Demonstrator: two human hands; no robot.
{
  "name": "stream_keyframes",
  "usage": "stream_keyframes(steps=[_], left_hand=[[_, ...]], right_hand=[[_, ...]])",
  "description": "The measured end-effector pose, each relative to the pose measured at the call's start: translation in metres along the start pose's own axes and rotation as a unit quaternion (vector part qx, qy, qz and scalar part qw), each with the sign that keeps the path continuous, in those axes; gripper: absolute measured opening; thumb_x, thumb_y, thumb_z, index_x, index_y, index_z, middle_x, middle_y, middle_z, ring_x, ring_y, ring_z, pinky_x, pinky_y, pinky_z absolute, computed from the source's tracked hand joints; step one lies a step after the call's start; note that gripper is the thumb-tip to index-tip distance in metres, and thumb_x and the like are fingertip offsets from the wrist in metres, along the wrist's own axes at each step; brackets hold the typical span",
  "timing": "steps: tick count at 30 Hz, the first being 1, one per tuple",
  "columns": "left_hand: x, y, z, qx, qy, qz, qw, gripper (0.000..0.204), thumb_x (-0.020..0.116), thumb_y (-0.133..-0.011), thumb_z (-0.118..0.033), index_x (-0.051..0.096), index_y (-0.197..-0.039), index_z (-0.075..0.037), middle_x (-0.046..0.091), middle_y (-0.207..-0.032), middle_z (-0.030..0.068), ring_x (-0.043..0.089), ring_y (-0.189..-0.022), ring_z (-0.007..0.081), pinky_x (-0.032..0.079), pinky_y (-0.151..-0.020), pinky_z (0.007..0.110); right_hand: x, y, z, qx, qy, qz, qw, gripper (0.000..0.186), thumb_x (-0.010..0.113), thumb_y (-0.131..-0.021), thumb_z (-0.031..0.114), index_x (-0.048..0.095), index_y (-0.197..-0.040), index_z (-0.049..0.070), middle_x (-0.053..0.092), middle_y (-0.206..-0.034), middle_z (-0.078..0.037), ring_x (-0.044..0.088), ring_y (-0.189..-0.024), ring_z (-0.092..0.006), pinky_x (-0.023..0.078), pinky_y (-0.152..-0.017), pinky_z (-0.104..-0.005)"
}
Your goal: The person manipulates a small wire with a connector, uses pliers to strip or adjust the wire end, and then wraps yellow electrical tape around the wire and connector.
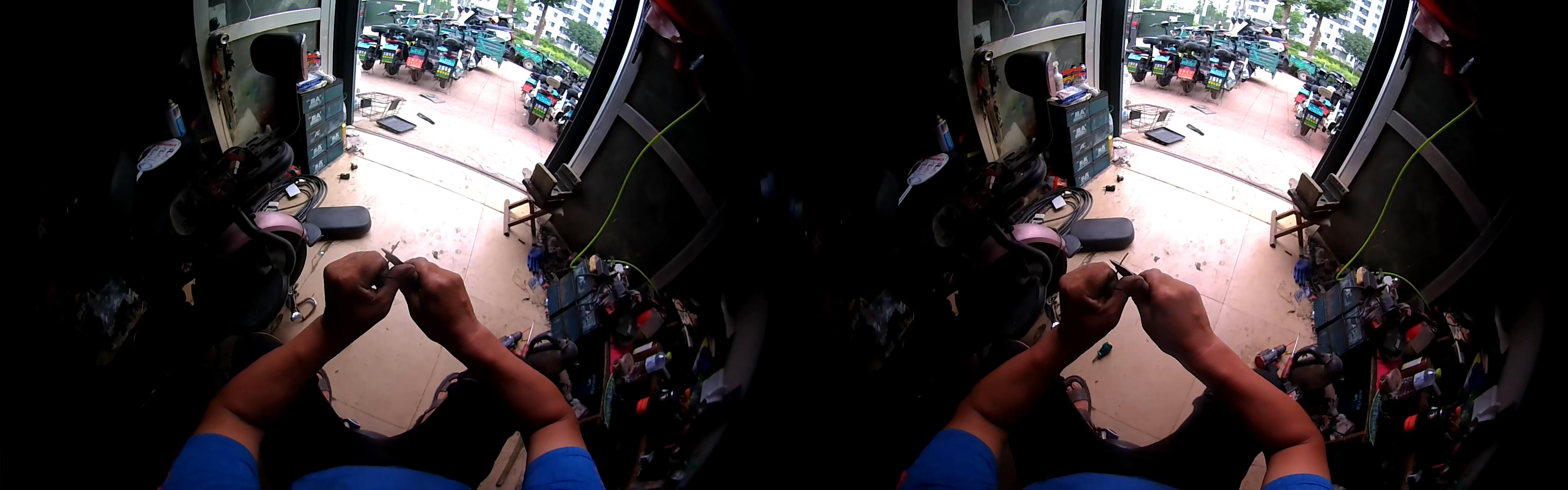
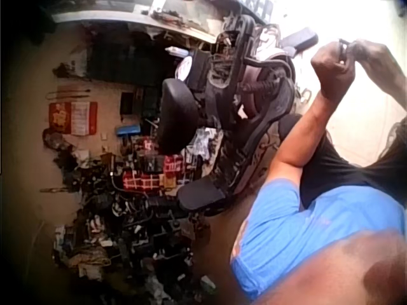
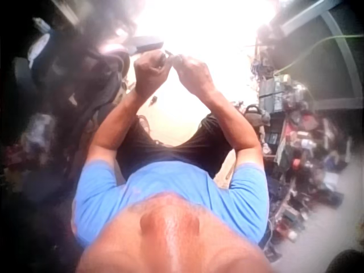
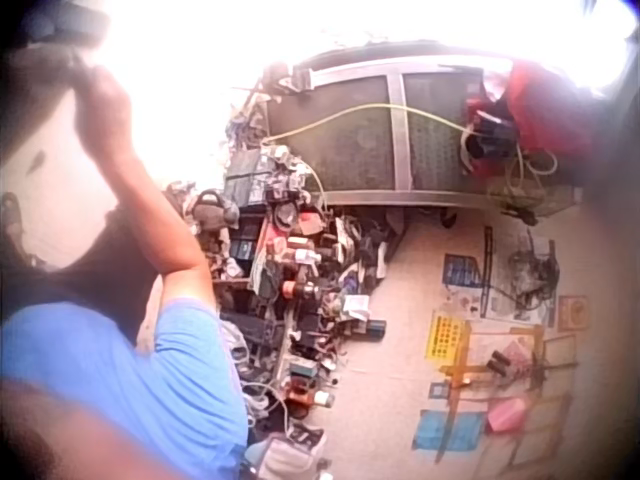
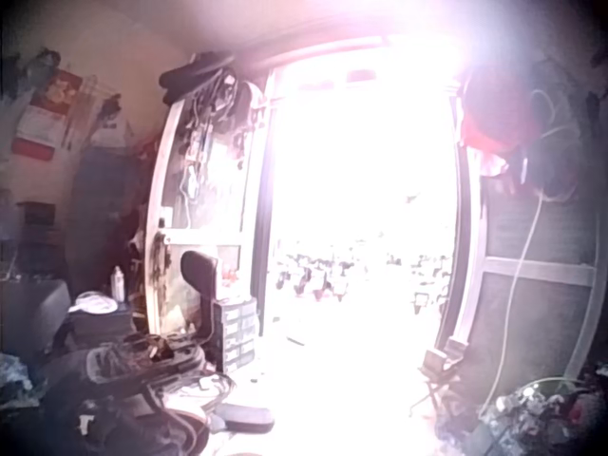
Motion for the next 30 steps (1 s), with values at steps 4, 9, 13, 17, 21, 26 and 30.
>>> stream_keyframes(steps=[4,9,13,17,21,26,30], left_hand=[[0.003,0.001,0.005,-0.006,0.005,0.002,1.000,0.035,0.084,-0.079,-0.011,0.052,-0.066,-0.005,0.052,-0.059,0.0132,0.054,-0.052,0.0350,0.041,-0.051,0.044],[0.014,0.006,0.004,0.068,0.044,-0.020,0.997,0.045,0.083,-0.087,-0.010,0.045,-0.063,-0.006,0.044,-0.053,0.0066,0.044,-0.044,0.0219,0.032,-0.045,0.038],[0.012,0.004,0.032,-0.206,0.154,0.064,0.964,0.025,0.072,-0.102,-0.017,0.057,-0.085,-0.007,0.046,-0.067,-0.0088,0.042,-0.060,0.0014,0.032,-0.051,0.025],[0.017,0.014,0.045,-0.278,0.366,0.076,0.885,0.025,0.055,-0.112,-0.027,0.059,-0.115,-0.003,0.055,-0.080,-0.0035,0.041,-0.066,0.0014,0.034,-0.058,0.019],[0.009,0.015,0.041,-0.293,0.364,0.104,0.878,0.024,0.052,-0.113,-0.024,0.064,-0.114,-0.003,0.063,-0.083,-0.0003,0.046,-0.065,0.0019,0.036,-0.058,0.019],[0.010,0.010,0.029,-0.361,0.418,0.122,0.824,0.028,0.052,-0.113,-0.026,0.069,-0.115,-0.003,0.072,-0.092,0.0060,0.054,-0.066,0.0034,0.039,-0.055,0.018],[0.012,0.013,0.030,-0.375,0.412,0.128,0.821,0.032,0.058,-0.111,-0.029,0.073,-0.112,-0.001,0.072,-0.088,0.0036,0.057,-0.066,0.0058,0.045,-0.058,0.022]], right_hand=[[0.004,0.003,0.000,0.015,-0.024,0.000,1.000,0.022,0.065,-0.103,0.020,0.069,-0.101,-0.001,0.071,-0.083,-0.024,0.071,-0.073,-0.0403,0.056,-0.065,-0.0440],[0.010,-0.004,-0.009,0.260,-0.193,0.049,0.945,0.028,0.062,-0.105,0.024,0.068,-0.103,-0.004,0.071,-0.076,-0.016,0.072,-0.067,-0.0260,0.056,-0.064,-0.0370],[0.005,-0.005,-0.043,0.309,-0.304,-0.003,0.901,0.046,0.055,-0.111,0.039,0.066,-0.109,-0.005,0.071,-0.076,-0.010,0.067,-0.060,-0.0145,0.047,-0.049,-0.0278],[0.004,-0.002,-0.050,0.370,-0.360,0.003,0.857,0.046,0.057,-0.110,0.038,0.064,-0.114,-0.008,0.072,-0.083,-0.014,0.066,-0.059,-0.0163,0.047,-0.048,-0.0279],[0.000,-0.002,-0.047,0.370,-0.348,0.055,0.860,0.046,0.056,-0.110,0.040,0.065,-0.115,-0.005,0.074,-0.088,-0.013,0.067,-0.063,-0.0160,0.047,-0.048,-0.0284],[0.015,0.007,-0.060,0.299,-0.290,0.061,0.907,0.031,0.058,-0.109,0.026,0.066,-0.114,-0.003,0.074,-0.086,-0.013,0.070,-0.073,-0.0181,0.053,-0.060,-0.0332],[0.018,0.007,-0.051,0.174,-0.097,0.096,0.975,0.020,0.059,-0.106,0.020,0.066,-0.110,0.002,0.073,-0.087,-0.017,0.072,-0.080,-0.0328,0.056,-0.073,-0.0428]])
Point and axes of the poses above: each hand's wrist, its own y-axis away from the middle knuckle, its own x-axis out of the palm, z = x × y, the point moved 3 cm from there along -y, towards the middle knuckle
